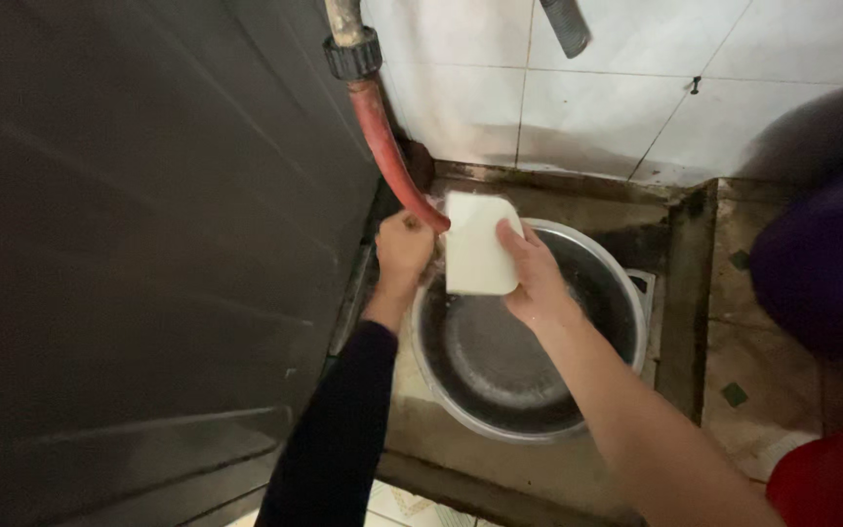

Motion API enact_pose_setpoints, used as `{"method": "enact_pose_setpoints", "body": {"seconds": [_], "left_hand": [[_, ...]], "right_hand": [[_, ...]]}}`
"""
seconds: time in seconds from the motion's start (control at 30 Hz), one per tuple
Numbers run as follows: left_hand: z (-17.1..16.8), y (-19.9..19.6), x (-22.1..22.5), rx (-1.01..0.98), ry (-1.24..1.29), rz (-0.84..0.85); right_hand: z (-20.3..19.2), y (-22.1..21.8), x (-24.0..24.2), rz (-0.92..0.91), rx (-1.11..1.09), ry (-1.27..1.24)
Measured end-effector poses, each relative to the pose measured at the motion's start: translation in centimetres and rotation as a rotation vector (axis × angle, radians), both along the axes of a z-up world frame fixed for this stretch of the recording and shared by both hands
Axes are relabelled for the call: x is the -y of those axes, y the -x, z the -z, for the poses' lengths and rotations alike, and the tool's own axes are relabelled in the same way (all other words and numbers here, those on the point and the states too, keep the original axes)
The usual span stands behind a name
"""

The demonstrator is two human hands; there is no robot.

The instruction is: The person washes a metal bowl using a sponge and water, fills a plastic pitcher with water from a hose, and then pours that water into an electric kettle.

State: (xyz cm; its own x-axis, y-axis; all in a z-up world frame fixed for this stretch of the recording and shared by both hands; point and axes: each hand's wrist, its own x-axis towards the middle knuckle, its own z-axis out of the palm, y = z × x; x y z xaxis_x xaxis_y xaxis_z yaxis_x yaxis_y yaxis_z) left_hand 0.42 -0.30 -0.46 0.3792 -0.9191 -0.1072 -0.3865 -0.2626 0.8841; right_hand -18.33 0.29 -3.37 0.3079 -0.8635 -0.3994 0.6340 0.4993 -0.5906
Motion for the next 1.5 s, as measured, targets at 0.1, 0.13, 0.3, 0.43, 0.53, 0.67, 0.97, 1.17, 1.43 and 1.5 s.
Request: {"method": "enact_pose_setpoints", "body": {"seconds": [0.1, 0.13, 0.3, 0.43, 0.53, 0.67, 0.97, 1.17, 1.43, 1.5], "left_hand": [[0.5, -0.1, 0.1, -0.394, -0.087, 0.052], [0.3, 0.3, 0.2, -0.389, -0.058, 0.072], [-1.4, 2.7, 0.1, -0.656, 0.202, -0.017], [-2.3, 4.7, -1.8, -0.604, 0.311, -0.036], [-3.3, 8.7, -6.0, 0.22, 0.698, 0.05], [-3.7, 8.1, -5.4, 0.447, 0.752, 0.365], [-2.3, 7.4, -2.1, 0.381, 0.562, 0.211], [-3.2, 4.9, -0.7, 0.432, 0.427, 0.335], [-1.3, 2.5, -1.1, 0.136, 0.084, -0.074], [0.8, 2.7, -2.0, 0.046, 0.149, -0.145]], "right_hand": [[1.3, -2.4, 1.1, 0.07, -0.482, 0.21], [1.2, -2.4, 1.0, 0.029, -0.456, 0.137], [-1.5, -2.6, 0.7, -0.15, 0.419, 0.019], [-3.3, -2.3, 0.0, -0.178, 0.521, -0.061], [-3.7, -2.9, -0.1, -0.175, 0.534, 0.037], [-3.1, -2.6, -1.2, -0.096, 0.678, -0.04], [-1.3, -2.0, 1.3, -0.074, 0.525, 0.014], [-1.6, -2.8, -0.7, -0.089, 0.277, -0.183], [-2.6, -1.7, 0.4, 0.01, -0.263, -0.033], [-1.2, -1.6, 2.2, 0.084, -0.28, 0.064]]}}
